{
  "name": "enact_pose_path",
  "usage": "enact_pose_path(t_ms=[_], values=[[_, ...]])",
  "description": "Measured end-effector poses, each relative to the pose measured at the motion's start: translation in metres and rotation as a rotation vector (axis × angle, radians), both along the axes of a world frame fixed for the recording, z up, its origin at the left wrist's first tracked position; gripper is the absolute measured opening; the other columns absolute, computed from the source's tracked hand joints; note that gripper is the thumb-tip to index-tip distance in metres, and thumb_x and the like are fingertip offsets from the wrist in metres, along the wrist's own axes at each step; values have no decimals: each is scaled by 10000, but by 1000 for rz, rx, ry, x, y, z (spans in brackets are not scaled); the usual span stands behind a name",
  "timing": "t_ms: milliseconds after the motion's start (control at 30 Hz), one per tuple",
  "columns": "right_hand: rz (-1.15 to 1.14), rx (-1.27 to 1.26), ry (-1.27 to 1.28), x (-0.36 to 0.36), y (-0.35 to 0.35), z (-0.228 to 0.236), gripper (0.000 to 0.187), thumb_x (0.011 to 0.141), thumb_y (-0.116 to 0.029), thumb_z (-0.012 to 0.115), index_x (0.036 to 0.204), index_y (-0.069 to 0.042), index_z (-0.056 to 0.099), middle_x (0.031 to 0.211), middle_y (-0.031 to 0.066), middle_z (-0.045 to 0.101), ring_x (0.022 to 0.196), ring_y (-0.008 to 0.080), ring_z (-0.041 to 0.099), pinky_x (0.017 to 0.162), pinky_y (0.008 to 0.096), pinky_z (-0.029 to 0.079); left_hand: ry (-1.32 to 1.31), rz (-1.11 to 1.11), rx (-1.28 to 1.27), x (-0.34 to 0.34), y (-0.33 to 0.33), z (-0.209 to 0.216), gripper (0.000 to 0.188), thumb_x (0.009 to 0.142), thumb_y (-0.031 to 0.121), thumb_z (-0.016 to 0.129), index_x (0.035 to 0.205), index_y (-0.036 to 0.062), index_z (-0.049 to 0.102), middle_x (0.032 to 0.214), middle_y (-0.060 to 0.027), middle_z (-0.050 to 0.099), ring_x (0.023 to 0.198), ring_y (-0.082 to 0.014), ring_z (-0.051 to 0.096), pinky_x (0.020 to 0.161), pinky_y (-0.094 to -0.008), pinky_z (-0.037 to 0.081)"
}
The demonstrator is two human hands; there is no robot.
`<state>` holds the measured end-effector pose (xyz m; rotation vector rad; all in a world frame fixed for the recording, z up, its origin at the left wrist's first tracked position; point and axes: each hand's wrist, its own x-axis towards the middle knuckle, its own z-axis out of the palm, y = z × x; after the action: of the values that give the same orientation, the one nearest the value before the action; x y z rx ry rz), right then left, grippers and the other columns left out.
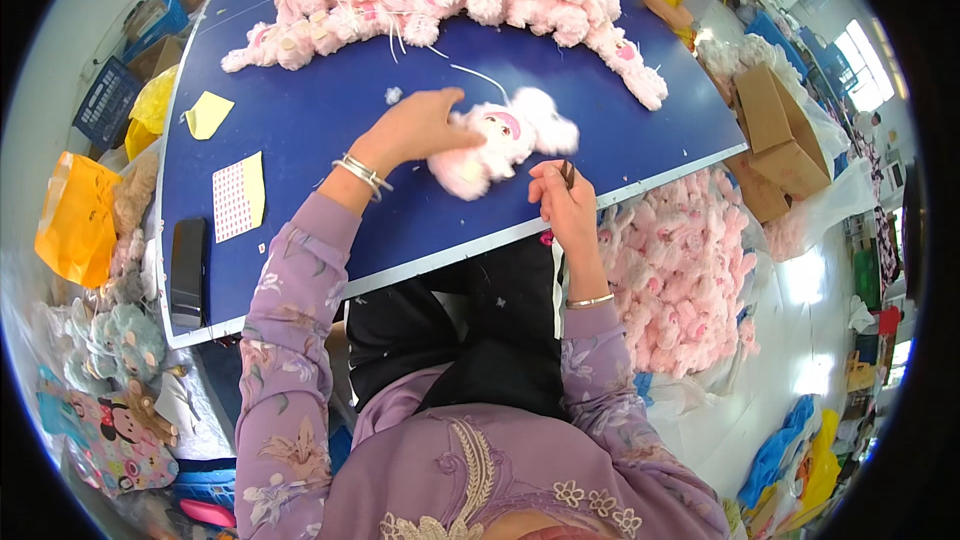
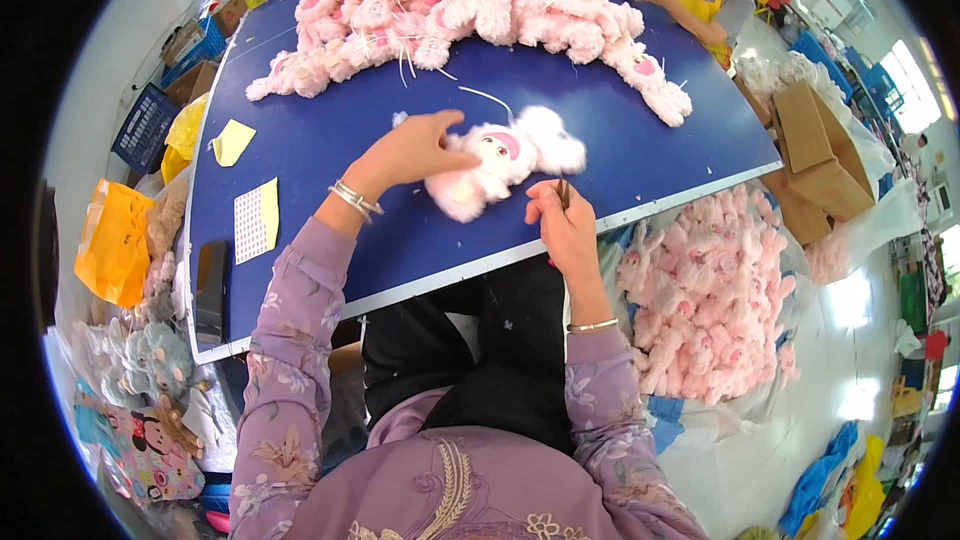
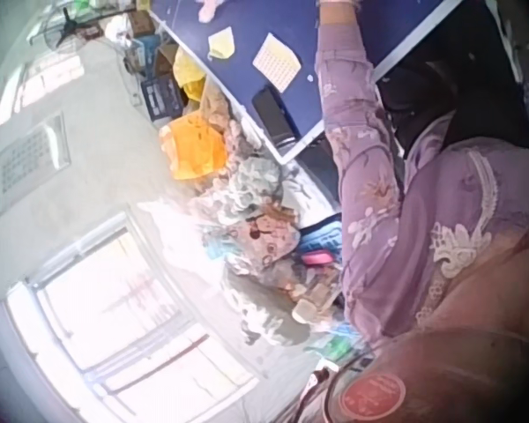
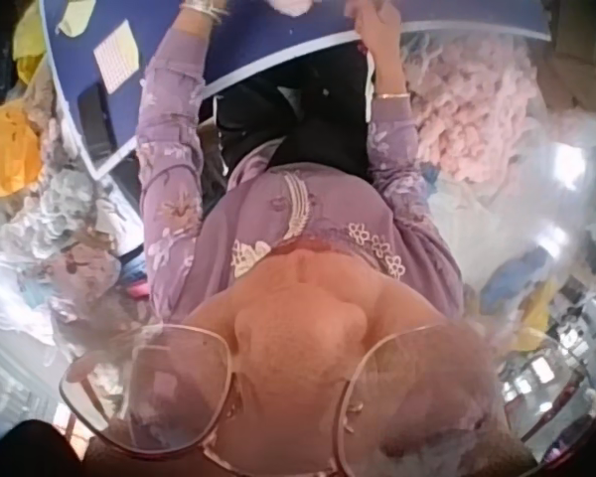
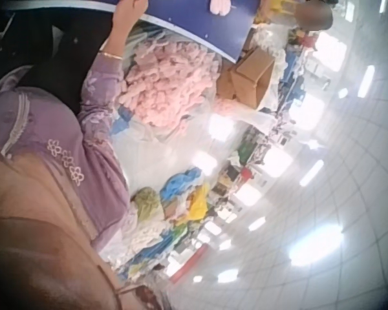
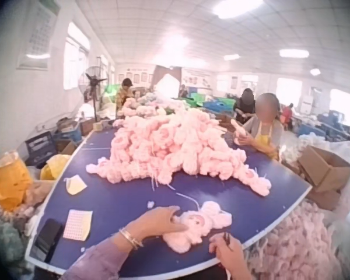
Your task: The person trims loose threads and fluff from a pink stuffed bunny using small scissors. They repeatedly pick up the toy, snip stray fibers, and place it back on the table among many similar bunnies.
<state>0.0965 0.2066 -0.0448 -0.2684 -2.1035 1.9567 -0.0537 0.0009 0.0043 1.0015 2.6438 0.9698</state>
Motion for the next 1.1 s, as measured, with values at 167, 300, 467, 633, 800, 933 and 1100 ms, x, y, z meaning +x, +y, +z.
enact_pose_path(t_ms=[167,300,467,633,800,933,1100], values=[[-48,100,-118,-14,-10,13,321,875,-216,668,1038,50,592,891,68,644,831,117,581,762,271,476,-82,-47,17,37,-5,-9,768,706,444,749,1209,-94,532,1028,-272,642,937,-342,642,828,-358,494],[16,-17,4,-23,-21,19,693,744,-151,797,1279,83,424,1157,142,563,1066,181,558,895,296,470,-119,13,208,67,-6,-7,843,687,406,773,1259,-123,449,1018,-287,631,939,-377,639,822,-375,498],[107,-146,174,-16,-28,13,782,706,-69,804,1326,71,349,1224,164,511,1095,200,548,939,326,469,-556,38,585,72,-19,-16,750,785,288,766,1323,-86,400,1072,-178,626,960,-200,622,838,-314,496],[255,16,188,-8,-34,24,744,696,-63,809,1314,35,407,1189,128,546,1045,170,566,890,300,481,-613,-71,739,81,-18,-5,644,777,214,781,1287,-39,480,1155,-99,609,1023,-137,576,899,-289,479],[245,-16,211,-3,-42,36,584,733,-73,787,1233,35,506,1096,73,593,907,101,577,757,236,482,-527,-50,817,86,-21,2,620,771,187,780,1274,-33,491,1149,-92,615,1019,-129,577,905,-287,477],[225,16,85,-1,-31,26,374,806,-80,735,1120,50,580,907,18,607,721,35,520,628,191,429,-506,-11,898,83,-23,2,571,778,174,774,1244,-32,516,1136,-88,625,1009,-125,583,899,-286,481],[247,-38,125,-1,-41,35,234,862,-90,687,1032,50,609,801,-9,596,675,25,493,598,181,405,-665,97,1006,77,-27,-1,433,836,149,718,1196,-29,557,1090,-83,646,965,-140,622,850,-289,510]])
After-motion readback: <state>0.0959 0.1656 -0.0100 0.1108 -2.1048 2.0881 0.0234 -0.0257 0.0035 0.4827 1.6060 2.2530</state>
